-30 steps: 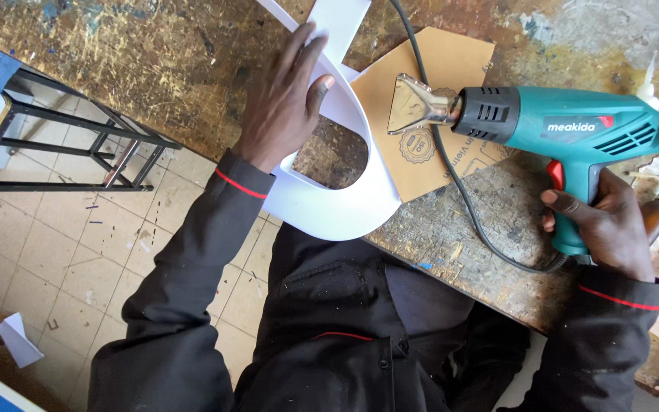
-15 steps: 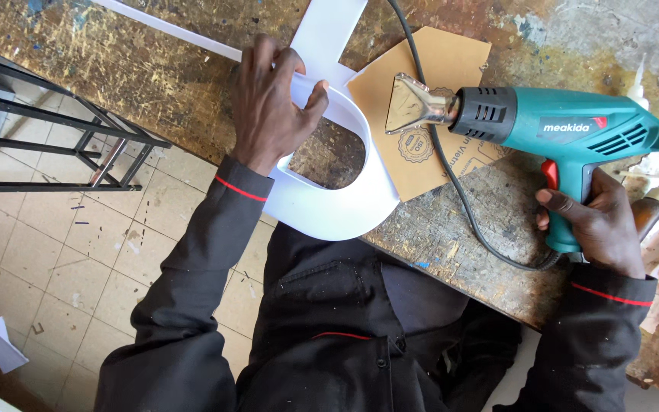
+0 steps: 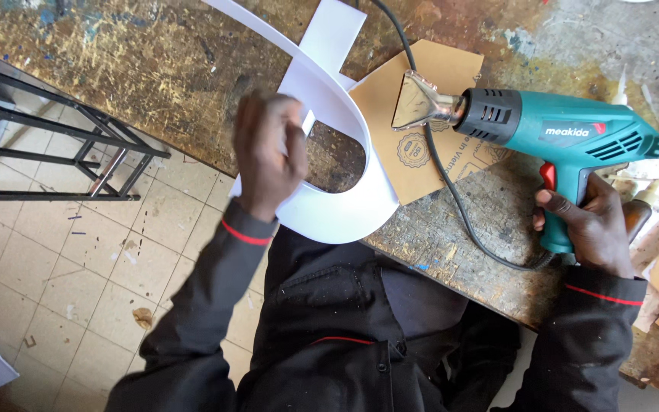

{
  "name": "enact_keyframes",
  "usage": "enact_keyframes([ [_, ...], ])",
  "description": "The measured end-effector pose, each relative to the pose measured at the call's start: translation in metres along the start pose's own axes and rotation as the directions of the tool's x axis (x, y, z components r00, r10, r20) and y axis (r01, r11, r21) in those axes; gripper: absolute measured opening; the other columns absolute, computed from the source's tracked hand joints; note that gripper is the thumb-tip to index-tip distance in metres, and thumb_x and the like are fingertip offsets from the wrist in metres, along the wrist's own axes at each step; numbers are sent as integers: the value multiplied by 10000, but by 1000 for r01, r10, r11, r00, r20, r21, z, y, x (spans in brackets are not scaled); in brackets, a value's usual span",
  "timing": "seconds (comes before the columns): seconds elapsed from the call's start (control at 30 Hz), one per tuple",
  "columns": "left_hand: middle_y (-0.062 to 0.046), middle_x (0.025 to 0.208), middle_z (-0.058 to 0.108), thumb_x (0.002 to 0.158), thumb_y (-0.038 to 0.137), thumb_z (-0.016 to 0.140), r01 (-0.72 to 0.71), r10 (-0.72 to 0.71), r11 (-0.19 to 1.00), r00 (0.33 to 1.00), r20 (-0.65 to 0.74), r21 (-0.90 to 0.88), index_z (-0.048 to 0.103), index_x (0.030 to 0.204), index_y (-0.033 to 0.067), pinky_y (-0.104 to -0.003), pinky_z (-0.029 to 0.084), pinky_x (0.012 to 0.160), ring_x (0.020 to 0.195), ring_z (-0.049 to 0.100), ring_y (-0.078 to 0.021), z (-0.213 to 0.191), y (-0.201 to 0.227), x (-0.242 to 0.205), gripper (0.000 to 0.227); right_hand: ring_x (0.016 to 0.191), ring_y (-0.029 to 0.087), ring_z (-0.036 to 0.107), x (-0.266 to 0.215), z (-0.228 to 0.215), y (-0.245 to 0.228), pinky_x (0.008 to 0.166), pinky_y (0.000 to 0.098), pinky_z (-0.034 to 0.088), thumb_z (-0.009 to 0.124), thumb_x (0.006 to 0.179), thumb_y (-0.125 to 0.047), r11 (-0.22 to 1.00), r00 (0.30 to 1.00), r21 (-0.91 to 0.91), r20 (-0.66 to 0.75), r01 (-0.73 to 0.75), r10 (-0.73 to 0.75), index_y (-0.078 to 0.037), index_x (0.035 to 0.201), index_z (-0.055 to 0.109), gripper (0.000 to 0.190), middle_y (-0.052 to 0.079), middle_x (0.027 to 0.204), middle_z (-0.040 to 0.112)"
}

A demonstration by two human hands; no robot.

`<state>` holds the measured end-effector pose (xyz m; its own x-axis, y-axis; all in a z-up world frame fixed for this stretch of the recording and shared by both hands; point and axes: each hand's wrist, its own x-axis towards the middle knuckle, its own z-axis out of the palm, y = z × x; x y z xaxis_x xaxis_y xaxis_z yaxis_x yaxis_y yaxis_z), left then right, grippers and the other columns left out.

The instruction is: The person uses a heat gun to warm a white plastic letter 'D' and then presses a strip of white plastic onto its edge. They use a small wooden tool to smooth the seam and a crumpled paper to wipe the surface. The person also applies a liquid from a small bottle to the joint.

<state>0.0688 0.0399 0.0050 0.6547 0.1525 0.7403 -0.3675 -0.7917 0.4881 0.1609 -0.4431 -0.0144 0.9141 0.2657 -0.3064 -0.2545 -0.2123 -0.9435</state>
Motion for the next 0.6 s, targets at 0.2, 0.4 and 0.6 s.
enact_keyframes([
  [0.2, -169, 1193, 595, 1073, 8, 579, 162, -163, 985, 986, -13, -49, 668, 1065, 11, -475, 477, 1011, 1147, 589, -358, -14, 46, -22, 89, 667, 215, 618, -1, 1, 5, 605, 304, 519, 768, 1076, -179, 993, 998, 116, -60, 12, -5, -59, 1301, 664, 275, 83, 962, 645],
  [0.4, -147, 1232, 617, 1216, 196, 548, 373, -374, 925, 927, -6, -77, 649, 1210, 34, -459, 562, 976, 1158, 599, -311, -17, 25, -44, 191, 793, 203, 673, -15, 11, -2, 546, 282, 525, 877, 872, -262, 882, 970, 410, -159, 234, -183, -87, 1146, 661, 390, 78, 1006, 678],
  [0.6, -102, 1236, 671, 1196, 290, 571, 573, -544, 788, 819, 182, -225, 654, 1308, 85, -359, 583, 966, 1108, 682, -230, -7, 5, -60, 249, 830, 160, 649, -25, 22, -9, 613, 294, 542, 900, 882, -260, 846, 941, 428, -252, 318, -226, -97, 1223, 645, 457, 76, 1169, 717],
])
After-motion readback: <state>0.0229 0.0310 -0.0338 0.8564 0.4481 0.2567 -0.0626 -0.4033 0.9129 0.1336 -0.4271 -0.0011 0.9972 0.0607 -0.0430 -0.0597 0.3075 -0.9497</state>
